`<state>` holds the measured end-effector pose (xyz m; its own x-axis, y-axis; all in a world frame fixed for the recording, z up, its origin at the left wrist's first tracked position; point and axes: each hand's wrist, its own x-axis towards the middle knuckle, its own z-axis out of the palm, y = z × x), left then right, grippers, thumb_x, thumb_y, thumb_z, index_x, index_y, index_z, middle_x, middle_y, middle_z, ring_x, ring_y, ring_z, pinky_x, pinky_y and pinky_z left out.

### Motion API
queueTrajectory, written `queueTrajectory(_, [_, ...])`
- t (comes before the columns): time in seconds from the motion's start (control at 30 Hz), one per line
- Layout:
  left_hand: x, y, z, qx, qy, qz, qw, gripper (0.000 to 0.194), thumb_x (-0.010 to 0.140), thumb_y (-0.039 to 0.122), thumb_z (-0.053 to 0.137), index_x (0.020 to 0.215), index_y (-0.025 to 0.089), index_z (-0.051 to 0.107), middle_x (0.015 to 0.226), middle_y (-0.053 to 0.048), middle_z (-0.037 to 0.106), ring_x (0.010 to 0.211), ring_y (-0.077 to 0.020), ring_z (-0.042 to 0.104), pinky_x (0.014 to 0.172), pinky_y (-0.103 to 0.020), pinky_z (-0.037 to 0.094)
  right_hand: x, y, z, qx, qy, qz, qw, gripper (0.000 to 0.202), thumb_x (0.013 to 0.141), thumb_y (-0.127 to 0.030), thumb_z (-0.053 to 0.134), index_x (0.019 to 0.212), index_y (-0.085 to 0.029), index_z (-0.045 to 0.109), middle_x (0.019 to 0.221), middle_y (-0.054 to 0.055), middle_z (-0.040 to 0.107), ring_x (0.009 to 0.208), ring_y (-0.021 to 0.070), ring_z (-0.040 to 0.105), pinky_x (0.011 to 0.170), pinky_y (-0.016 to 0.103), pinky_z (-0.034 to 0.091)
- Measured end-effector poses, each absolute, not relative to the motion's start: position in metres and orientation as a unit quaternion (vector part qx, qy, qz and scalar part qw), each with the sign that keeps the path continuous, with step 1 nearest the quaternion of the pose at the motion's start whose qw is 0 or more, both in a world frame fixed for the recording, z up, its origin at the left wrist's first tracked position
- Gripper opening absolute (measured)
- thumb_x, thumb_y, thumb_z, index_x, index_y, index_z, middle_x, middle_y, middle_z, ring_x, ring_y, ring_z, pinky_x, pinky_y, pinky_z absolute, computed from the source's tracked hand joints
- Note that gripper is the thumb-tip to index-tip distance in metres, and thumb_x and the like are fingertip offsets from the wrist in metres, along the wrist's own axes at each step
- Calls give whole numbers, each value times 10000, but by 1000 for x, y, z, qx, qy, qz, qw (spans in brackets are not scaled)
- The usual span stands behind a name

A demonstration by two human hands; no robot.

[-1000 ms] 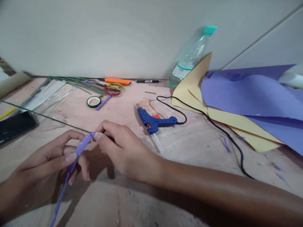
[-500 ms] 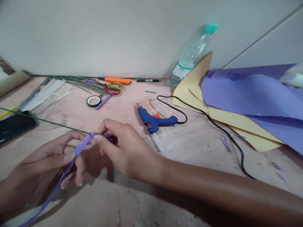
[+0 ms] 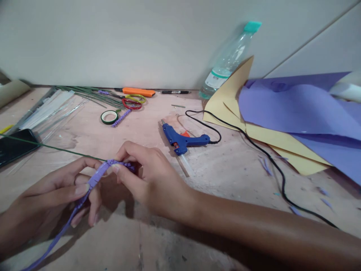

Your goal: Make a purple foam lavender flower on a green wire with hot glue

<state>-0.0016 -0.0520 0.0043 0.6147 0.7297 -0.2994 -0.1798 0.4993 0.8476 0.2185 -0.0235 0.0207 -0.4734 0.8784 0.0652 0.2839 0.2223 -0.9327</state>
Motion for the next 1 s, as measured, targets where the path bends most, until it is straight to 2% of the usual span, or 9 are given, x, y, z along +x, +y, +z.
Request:
queueTrajectory(0.13, [1, -52, 7, 403, 340, 284, 801, 339, 967, 404, 668, 1218, 181, 623, 744, -51, 761, 577, -121, 486, 556, -232, 347, 220, -22, 20, -402, -729, 454, 317, 92, 961, -166, 610, 885, -157, 662, 749, -2, 712, 677, 118, 638, 602, 227, 464])
queueTrajectory(0.43, [-2, -53, 2, 411, 331, 282, 801, 361, 997, 362, 624, 1299, 168, 582, 766, -60, 767, 588, -125, 514, 551, -226, 371, 221, -23, 15, -408, -758, 385, 332, 59, 934, -174, 671, 890, -147, 697, 735, -8, 704, 657, 109, 617, 591, 208, 458])
queueTrajectory(0.57, [-1, -53, 4, 406, 333, 276, 805, 354, 987, 369, 635, 1277, 170, 587, 760, -63, 765, 588, -126, 513, 560, -224, 382, 221, -24, 15, -405, -776, 343, 340, 47, 914, -147, 685, 871, -162, 694, 727, -15, 696, 639, 106, 603, 598, 211, 454])
queueTrajectory(0.7, [-2, -54, 2, 388, 349, 277, 807, 309, 958, 452, 668, 1136, 202, 640, 751, -57, 762, 569, -125, 525, 527, -221, 350, 223, -27, 12, -386, -807, 277, 350, 57, 924, -145, 669, 877, -178, 675, 753, -3, 697, 675, 120, 620, 646, 230, 466])
queueTrajectory(0.83, [-5, -55, -5, 390, 405, 269, 782, 575, 961, 705, 504, 906, 171, 709, 694, -59, 702, 508, -119, 499, 467, -246, 276, 223, -29, 10, -356, -839, 237, 336, 102, 966, -156, 615, 885, -173, 676, 771, 25, 690, 705, 140, 624, 657, 250, 464])
queueTrajectory(0.9, [-6, -55, -7, 406, 433, 253, 764, 678, 994, 718, 394, 820, 155, 728, 678, -60, 673, 490, -113, 484, 469, -259, 278, 223, -30, 9, -351, -848, 228, 324, 110, 979, -177, 615, 893, -170, 684, 778, 36, 692, 713, 149, 623, 661, 261, 461])
queueTrajectory(1.0, [-5, -53, -5, 433, 451, 238, 743, 689, 1019, 652, 377, 719, 145, 734, 674, -69, 664, 517, -126, 521, 489, -261, 331, 221, -31, 9, -361, -838, 251, 324, 72, 976, -182, 628, 935, -177, 687, 790, 29, 705, 728, 149, 639, 680, 259, 468])
